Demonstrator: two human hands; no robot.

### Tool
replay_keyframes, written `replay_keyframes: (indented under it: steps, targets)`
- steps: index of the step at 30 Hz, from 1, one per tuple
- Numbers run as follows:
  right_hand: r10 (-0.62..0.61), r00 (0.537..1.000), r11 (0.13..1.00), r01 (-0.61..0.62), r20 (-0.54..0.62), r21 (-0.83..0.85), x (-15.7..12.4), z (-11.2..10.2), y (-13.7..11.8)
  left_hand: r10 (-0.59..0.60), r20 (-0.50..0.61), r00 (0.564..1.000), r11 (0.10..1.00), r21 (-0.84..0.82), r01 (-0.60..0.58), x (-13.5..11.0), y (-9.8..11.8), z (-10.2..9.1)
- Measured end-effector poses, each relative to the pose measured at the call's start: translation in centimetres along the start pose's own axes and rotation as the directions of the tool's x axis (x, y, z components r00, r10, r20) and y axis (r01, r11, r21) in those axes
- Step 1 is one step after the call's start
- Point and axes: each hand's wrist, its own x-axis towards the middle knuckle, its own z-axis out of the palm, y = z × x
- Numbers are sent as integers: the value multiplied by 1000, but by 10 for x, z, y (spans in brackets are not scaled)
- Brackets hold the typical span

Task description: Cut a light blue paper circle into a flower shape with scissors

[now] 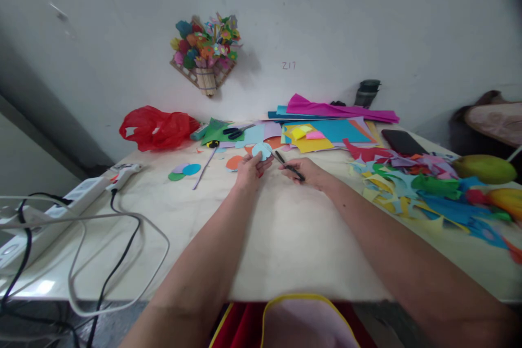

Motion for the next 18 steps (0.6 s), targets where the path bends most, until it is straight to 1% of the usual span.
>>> replay_keyframes:
  steps: [5, 12, 18]
  targets:
    - [6, 1000, 1000, -6, -2, 7, 2, -1, 2, -5, -9, 1000, 1000, 2, 5, 0, 0, -1]
    - [6, 1000, 1000, -6, 10, 12, 5, -4, 6, -11, 6, 1000, 1000, -7, 11, -1, 1, 0]
    - [12, 999, 1000, -12, 33, -10, 0, -2, 1, -3, 19, 1000, 1000, -5, 3, 1, -1, -3]
